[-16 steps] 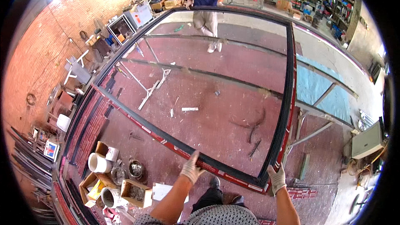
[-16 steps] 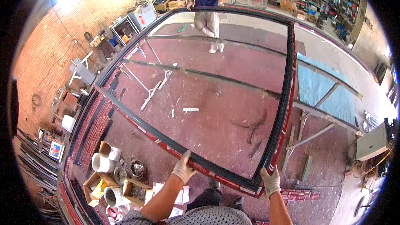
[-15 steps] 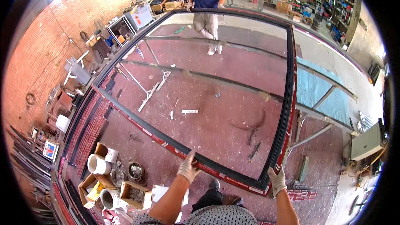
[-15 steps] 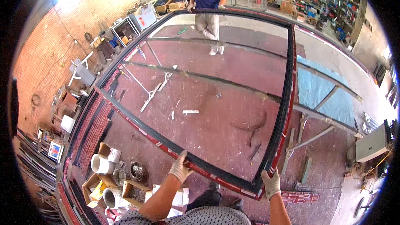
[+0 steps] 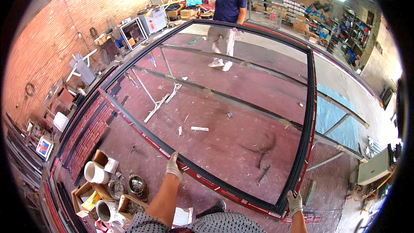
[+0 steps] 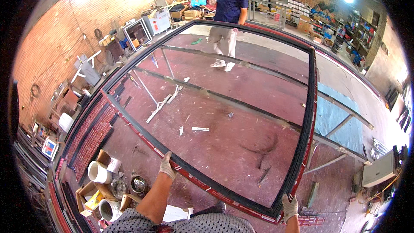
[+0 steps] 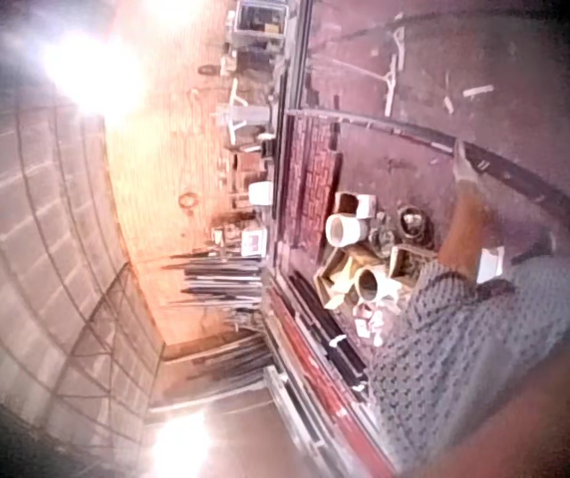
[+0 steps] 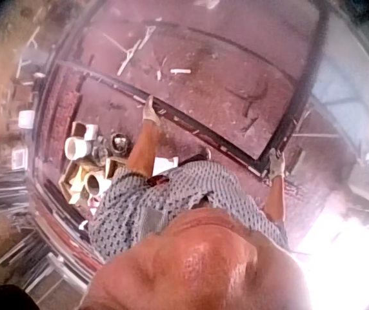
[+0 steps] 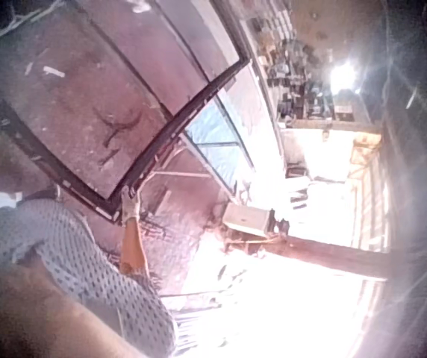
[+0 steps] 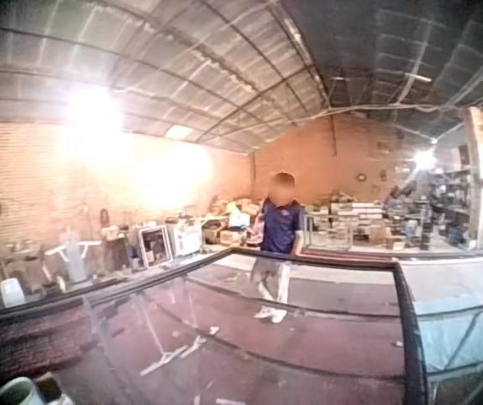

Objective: The person assembles a window frame by hand in a workshop. They pick up metal corner connectors and insert them into the ends of long aluminum profiles. They then join the profiles together to form a rectangular frame, checking the alignment of the corners.

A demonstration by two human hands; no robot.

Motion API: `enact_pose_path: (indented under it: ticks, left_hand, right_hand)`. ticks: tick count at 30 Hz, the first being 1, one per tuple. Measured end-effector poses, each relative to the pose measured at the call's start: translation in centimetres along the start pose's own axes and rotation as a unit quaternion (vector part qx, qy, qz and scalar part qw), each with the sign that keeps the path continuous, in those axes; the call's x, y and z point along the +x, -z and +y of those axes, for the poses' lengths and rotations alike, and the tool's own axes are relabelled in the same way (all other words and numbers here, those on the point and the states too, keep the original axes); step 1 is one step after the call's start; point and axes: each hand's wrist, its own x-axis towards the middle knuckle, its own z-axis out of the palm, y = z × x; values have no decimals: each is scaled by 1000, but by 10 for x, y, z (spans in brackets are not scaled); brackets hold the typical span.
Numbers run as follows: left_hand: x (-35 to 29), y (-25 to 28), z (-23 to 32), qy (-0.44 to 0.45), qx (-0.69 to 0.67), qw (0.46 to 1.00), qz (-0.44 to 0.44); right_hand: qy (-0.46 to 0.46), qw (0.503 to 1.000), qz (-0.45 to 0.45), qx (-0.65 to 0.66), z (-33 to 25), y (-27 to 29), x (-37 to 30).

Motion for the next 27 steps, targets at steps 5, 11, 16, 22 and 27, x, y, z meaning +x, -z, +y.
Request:
enact_pose_path:
  ticks: [5, 11, 16, 22, 27]
  left_hand:
    - [10, 1, -7, -9, -9, 999, 31]
    - [7, 4, -8, 8, -8, 999, 38]
    - [9, -11, -13, 29, -32, 998, 47]
    - [-1, -32, -9, 36, -30, 997, 56]
    - [1, -46, -4, 47, -96, 994, 35]
  right_hand:
    - [-28, 998, 38, -29, 21, 12, 18]
    - [17, 999, 34, -19, 13, 9, 27]
    - [27, 998, 49, -1, 44, 43, 65]
    - [52, 982, 65, -170, -46, 5, 37]
    - [59, 959, 33, -274, -56, 27, 60]
